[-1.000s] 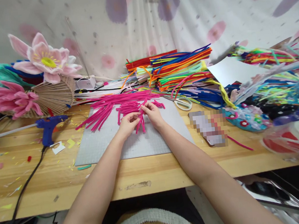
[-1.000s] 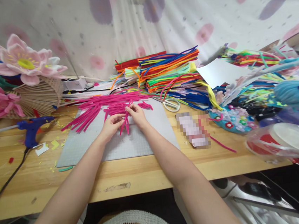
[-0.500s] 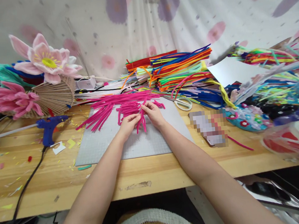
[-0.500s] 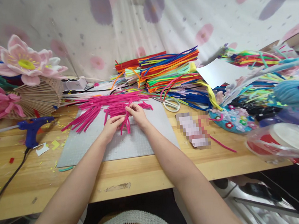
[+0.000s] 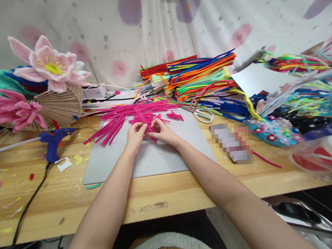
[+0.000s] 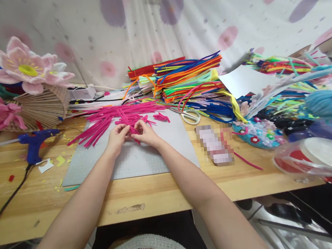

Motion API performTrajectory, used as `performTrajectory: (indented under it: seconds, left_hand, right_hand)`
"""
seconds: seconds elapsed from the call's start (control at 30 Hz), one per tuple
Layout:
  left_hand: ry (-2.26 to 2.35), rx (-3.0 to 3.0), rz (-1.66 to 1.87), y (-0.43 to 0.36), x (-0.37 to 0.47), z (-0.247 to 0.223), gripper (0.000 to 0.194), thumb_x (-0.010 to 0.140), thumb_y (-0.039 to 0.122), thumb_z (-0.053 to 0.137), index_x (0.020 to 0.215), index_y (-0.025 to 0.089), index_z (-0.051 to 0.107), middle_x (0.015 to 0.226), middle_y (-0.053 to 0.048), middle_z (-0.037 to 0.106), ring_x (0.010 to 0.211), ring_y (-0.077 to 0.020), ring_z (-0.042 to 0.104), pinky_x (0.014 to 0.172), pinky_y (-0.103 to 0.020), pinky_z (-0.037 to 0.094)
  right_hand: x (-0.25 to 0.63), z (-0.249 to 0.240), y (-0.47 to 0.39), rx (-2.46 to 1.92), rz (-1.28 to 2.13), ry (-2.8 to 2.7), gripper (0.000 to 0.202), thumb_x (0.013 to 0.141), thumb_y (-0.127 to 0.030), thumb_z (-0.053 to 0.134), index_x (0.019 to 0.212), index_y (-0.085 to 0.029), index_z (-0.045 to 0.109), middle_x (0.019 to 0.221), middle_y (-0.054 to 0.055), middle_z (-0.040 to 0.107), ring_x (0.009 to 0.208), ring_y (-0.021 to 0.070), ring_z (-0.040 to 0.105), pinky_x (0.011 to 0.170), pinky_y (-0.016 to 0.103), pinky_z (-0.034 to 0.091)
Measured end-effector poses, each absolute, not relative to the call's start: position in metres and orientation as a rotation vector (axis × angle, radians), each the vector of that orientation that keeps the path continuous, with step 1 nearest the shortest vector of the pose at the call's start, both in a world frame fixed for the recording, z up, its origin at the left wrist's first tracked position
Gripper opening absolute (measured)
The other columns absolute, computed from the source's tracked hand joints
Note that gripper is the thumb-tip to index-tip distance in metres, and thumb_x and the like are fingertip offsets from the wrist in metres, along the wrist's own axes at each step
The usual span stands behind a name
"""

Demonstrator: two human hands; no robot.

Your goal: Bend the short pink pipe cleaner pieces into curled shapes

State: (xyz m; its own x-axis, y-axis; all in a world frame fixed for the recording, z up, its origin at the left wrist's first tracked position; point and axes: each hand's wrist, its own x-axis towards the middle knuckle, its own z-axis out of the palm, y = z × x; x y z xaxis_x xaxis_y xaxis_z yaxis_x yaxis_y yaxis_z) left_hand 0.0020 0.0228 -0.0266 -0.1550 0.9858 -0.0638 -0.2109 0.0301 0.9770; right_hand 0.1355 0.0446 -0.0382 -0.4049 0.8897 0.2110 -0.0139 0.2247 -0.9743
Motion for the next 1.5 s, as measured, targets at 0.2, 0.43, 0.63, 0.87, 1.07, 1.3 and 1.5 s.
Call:
performTrajectory:
  seconds: [0.2, 0.43, 0.63, 0.87, 1.07, 1.3, 1.5]
  left_hand:
    - [1.174, 0.97, 1.314, 0.023, -0.003, -0.027, 0.032, 0.059, 0.04, 0.071, 0.071, 0.015, 0.055, 0.057, 0.003, 0.052, 0.052, -0.0101, 0.05, 0.052, -0.028, 0.05]
    - [1.23, 1.104, 1.363, 0.024, -0.005, -0.031, 0.027, 0.065, 0.038, 0.068, 0.072, 0.016, 0.054, 0.059, 0.003, 0.053, 0.05, -0.0088, 0.049, 0.047, -0.022, 0.043]
    - [1.197, 1.01, 1.359, 0.022, -0.005, -0.028, 0.039, 0.049, 0.033, 0.078, 0.076, 0.014, 0.057, 0.065, 0.001, 0.06, 0.056, -0.0101, 0.056, 0.054, -0.024, 0.049]
    - [1.19, 0.938, 1.302, 0.02, -0.007, -0.026, 0.04, 0.047, 0.018, 0.078, 0.083, 0.011, 0.062, 0.067, -0.002, 0.066, 0.062, -0.014, 0.061, 0.064, -0.029, 0.051]
    - [1.268, 1.106, 1.217, 0.022, -0.008, -0.025, 0.041, 0.053, 0.011, 0.072, 0.093, 0.012, 0.064, 0.072, -0.004, 0.067, 0.06, -0.0149, 0.061, 0.056, -0.027, 0.048]
    - [1.233, 1.37, 1.234, 0.026, -0.01, -0.038, 0.044, 0.054, 0.01, 0.072, 0.096, 0.018, 0.066, 0.08, -0.003, 0.068, 0.072, -0.0154, 0.063, 0.073, -0.029, 0.049]
    - [1.105, 0.981, 1.402, 0.024, -0.008, -0.03, 0.041, 0.05, 0.021, 0.077, 0.087, 0.014, 0.062, 0.074, -0.002, 0.064, 0.068, -0.0134, 0.061, 0.072, -0.032, 0.05]
  right_hand:
    - [0.134, -0.042, 0.044, -0.889, 1.414, -1.679, 0.013, 0.068, -0.022, 0.055, 0.071, -0.02, 0.043, 0.055, -0.006, 0.054, 0.048, 0.0088, 0.051, 0.047, 0.021, 0.038]
    - [0.135, -0.037, 0.041, -0.843, 1.646, -1.562, 0.018, 0.074, -0.031, 0.054, 0.08, -0.02, 0.04, 0.06, -0.003, 0.064, 0.05, 0.0125, 0.061, 0.049, 0.024, 0.048]
    - [0.135, -0.041, 0.043, -0.894, 1.465, -1.665, 0.015, 0.076, -0.03, 0.052, 0.079, -0.02, 0.043, 0.053, -0.005, 0.058, 0.042, 0.0079, 0.051, 0.043, 0.019, 0.039]
    - [0.137, -0.036, 0.046, -1.034, 1.063, -1.806, 0.01, 0.072, -0.026, 0.055, 0.069, -0.016, 0.054, 0.062, -0.002, 0.055, 0.054, 0.0078, 0.047, 0.054, 0.022, 0.038]
    - [0.141, -0.036, 0.047, -1.04, 1.188, -1.687, 0.019, 0.07, -0.034, 0.058, 0.07, -0.015, 0.057, 0.059, -0.003, 0.051, 0.053, 0.0075, 0.041, 0.053, 0.022, 0.033]
    - [0.144, -0.035, 0.046, -0.976, 1.394, -1.551, 0.024, 0.067, -0.037, 0.063, 0.071, -0.015, 0.054, 0.06, -0.003, 0.052, 0.052, 0.0069, 0.043, 0.051, 0.021, 0.033]
    - [0.143, -0.037, 0.049, -0.938, 1.409, -1.523, 0.023, 0.066, -0.036, 0.064, 0.072, -0.016, 0.055, 0.063, -0.003, 0.054, 0.055, 0.0068, 0.045, 0.053, 0.021, 0.035]
